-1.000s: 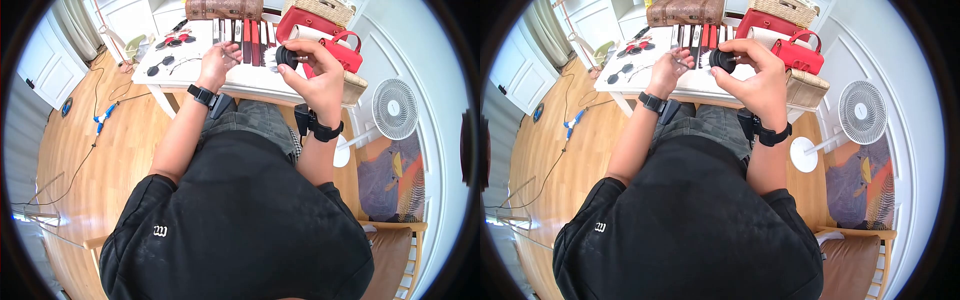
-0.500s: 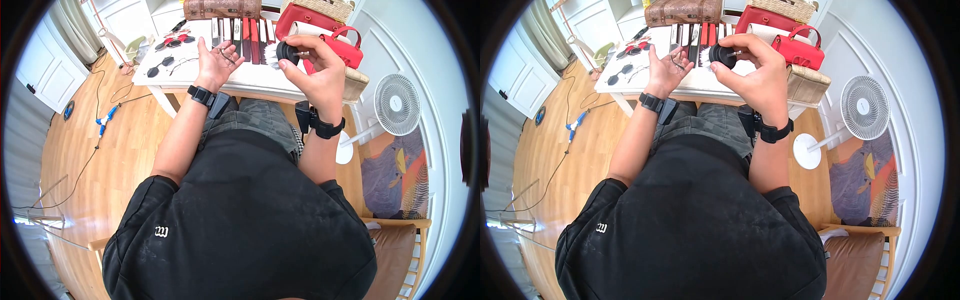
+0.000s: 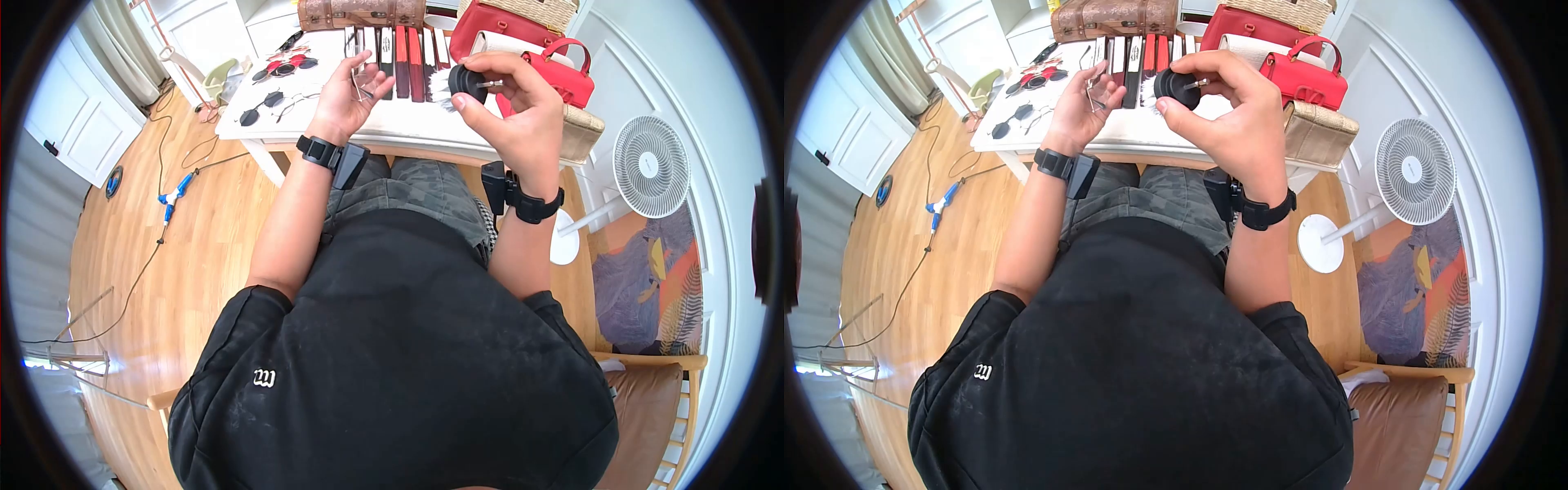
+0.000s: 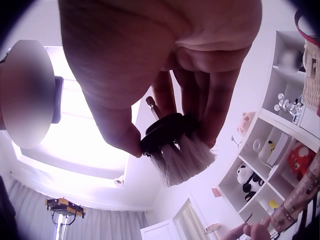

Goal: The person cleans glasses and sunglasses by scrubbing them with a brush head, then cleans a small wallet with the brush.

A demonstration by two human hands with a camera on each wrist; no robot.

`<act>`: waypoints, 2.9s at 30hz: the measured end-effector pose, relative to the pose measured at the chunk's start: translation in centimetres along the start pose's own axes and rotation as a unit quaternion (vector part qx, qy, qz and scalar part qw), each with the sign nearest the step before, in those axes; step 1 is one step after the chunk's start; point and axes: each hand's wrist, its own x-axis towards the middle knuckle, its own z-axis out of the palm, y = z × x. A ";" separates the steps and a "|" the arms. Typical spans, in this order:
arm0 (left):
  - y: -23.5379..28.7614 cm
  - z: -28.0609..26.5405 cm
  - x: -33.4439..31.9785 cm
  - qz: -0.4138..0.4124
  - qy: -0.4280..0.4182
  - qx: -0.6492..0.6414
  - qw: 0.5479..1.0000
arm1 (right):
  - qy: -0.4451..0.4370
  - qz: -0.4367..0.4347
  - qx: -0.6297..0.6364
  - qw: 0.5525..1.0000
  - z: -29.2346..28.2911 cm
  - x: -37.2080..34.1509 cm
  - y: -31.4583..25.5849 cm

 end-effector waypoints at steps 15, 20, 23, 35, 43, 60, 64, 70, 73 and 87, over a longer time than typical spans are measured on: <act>17.6 -7.3 1.8 0.069 0.130 0.659 0.738 | -0.009 0.005 0.006 1.000 0.7 0.0 0.6; 17.9 -8.8 1.3 0.034 0.074 0.748 0.658 | -0.027 0.001 -0.010 1.000 1.6 -0.1 0.9; 17.8 -8.9 2.0 0.039 0.029 0.799 0.599 | -0.026 -0.001 -0.020 0.999 1.5 0.0 0.9; 16.4 -6.2 4.3 0.197 -0.057 0.851 0.483 | -0.026 -0.010 -0.027 0.999 1.5 0.0 1.3; 16.4 -6.6 6.5 0.193 -0.124 0.853 0.469 | -0.033 0.011 -0.033 0.999 1.8 -0.1 2.4; 14.5 -9.8 7.1 0.152 -0.099 0.771 0.611 | -0.047 0.082 -0.088 0.992 2.0 -0.6 5.6; 15.2 -10.3 6.9 0.106 -0.113 0.742 0.652 | -0.057 0.085 -0.097 0.990 2.0 -0.6 5.8; 17.0 -11.6 7.5 0.009 -0.120 0.620 0.775 | -0.054 0.088 -0.097 0.990 2.1 -0.6 5.9; 17.1 -12.3 7.5 0.018 -0.127 0.601 0.789 | -0.055 0.091 -0.094 0.990 2.1 -0.6 5.8; 16.5 -11.2 6.3 0.033 -0.027 0.766 0.642 | -0.069 0.089 -0.082 0.990 2.6 -0.8 6.2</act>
